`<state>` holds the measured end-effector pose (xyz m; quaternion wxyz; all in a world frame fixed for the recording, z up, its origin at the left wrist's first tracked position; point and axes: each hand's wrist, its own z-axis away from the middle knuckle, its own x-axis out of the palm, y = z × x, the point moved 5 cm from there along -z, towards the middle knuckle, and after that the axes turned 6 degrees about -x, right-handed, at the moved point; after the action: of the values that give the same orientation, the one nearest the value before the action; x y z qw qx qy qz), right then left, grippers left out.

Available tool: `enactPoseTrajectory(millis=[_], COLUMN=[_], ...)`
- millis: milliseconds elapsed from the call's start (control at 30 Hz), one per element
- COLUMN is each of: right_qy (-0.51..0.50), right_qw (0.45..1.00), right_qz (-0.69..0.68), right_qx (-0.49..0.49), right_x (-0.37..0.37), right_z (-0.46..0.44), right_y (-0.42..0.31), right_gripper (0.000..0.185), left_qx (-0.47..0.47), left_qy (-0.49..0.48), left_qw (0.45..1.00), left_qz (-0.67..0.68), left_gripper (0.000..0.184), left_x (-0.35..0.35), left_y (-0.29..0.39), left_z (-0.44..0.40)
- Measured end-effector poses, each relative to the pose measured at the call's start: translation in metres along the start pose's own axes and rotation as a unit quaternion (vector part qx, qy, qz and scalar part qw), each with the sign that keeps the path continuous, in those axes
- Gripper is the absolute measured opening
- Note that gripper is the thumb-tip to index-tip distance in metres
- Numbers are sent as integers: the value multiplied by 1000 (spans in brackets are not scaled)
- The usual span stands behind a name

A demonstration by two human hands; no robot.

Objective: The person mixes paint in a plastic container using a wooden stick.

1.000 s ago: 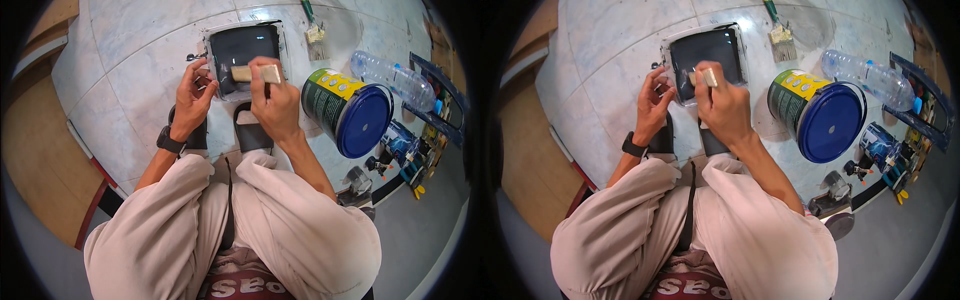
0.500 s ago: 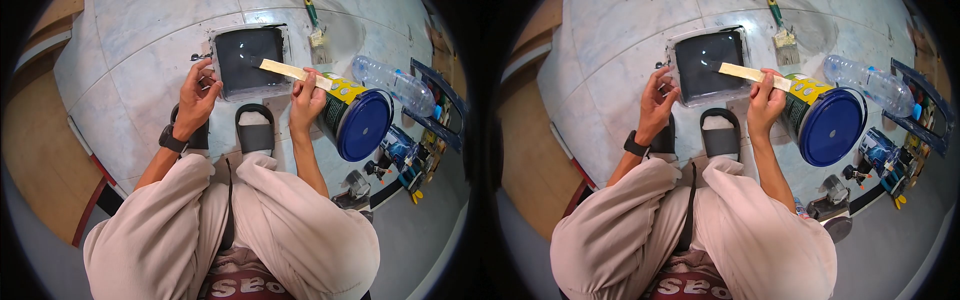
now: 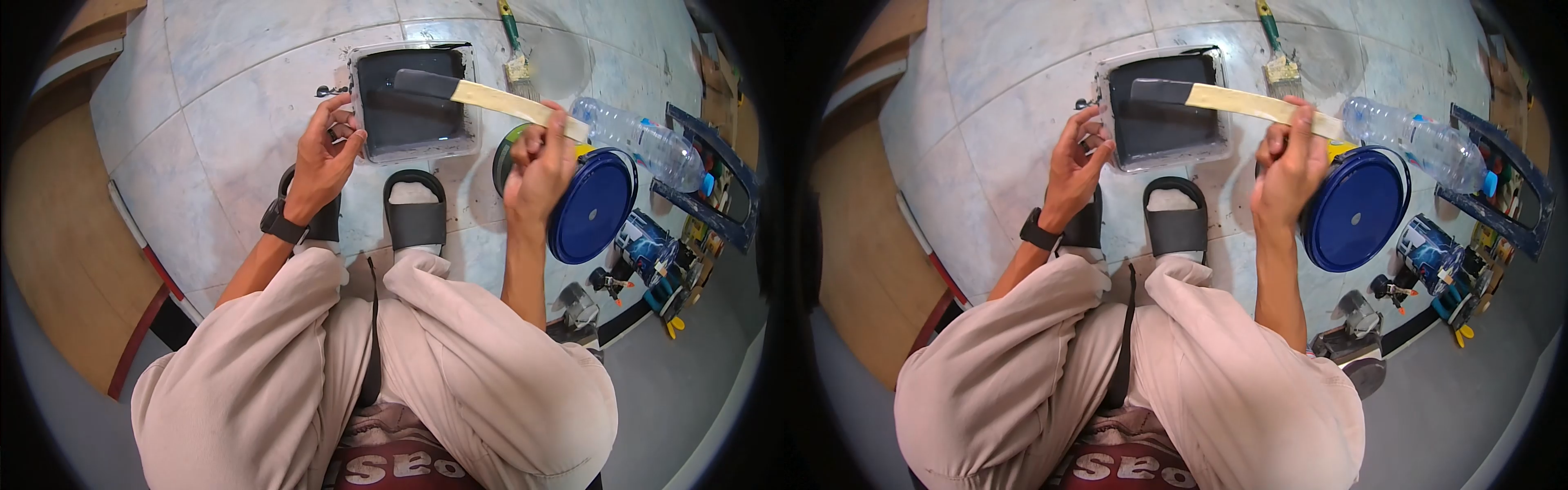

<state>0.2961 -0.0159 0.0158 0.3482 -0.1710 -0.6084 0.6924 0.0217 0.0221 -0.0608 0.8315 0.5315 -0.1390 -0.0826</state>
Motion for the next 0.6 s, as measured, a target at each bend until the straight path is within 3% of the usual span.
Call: enactPoseTrajectory(millis=[67, 133, 167, 233, 267, 333, 600], right_qy=[-6, -24, -26, -39, -41, -42, -13], right_qw=[999, 974, 974, 920, 920, 862, 724], right_qz=[21, 99, 99, 196, 195, 246, 413], right_qx=[-41, -201, -201, -339, -339, -442, -553], right_x=[6, 14, 17, 26, 27, 31, 29], right_z=[6, 16, 22, 38, 40, 51, 69], right_y=[-30, -69, -80, -110, -115, -131, -161], right_gripper=[32, 32, 32, 35, 35, 37, 40], left_qx=[-2, -4, -6, -7, -8, -9, -7], left_qy=[-1, -1, -2, 0, 2, 5, 10], left_qw=[1000, 1000, 1000, 1000, 1000, 1000, 1000], left_qz=[3, -5, -12, -13, -14, -6, 8], left_gripper=[49, 49, 49, 49, 49, 50, 50], left_x=[0, 1, 0, 0, 1, 0, 0], left_y=[0, 1, 2, 3, 3, 2, -1], left_z=[0, 0, 0, 0, 0, 0, -1])
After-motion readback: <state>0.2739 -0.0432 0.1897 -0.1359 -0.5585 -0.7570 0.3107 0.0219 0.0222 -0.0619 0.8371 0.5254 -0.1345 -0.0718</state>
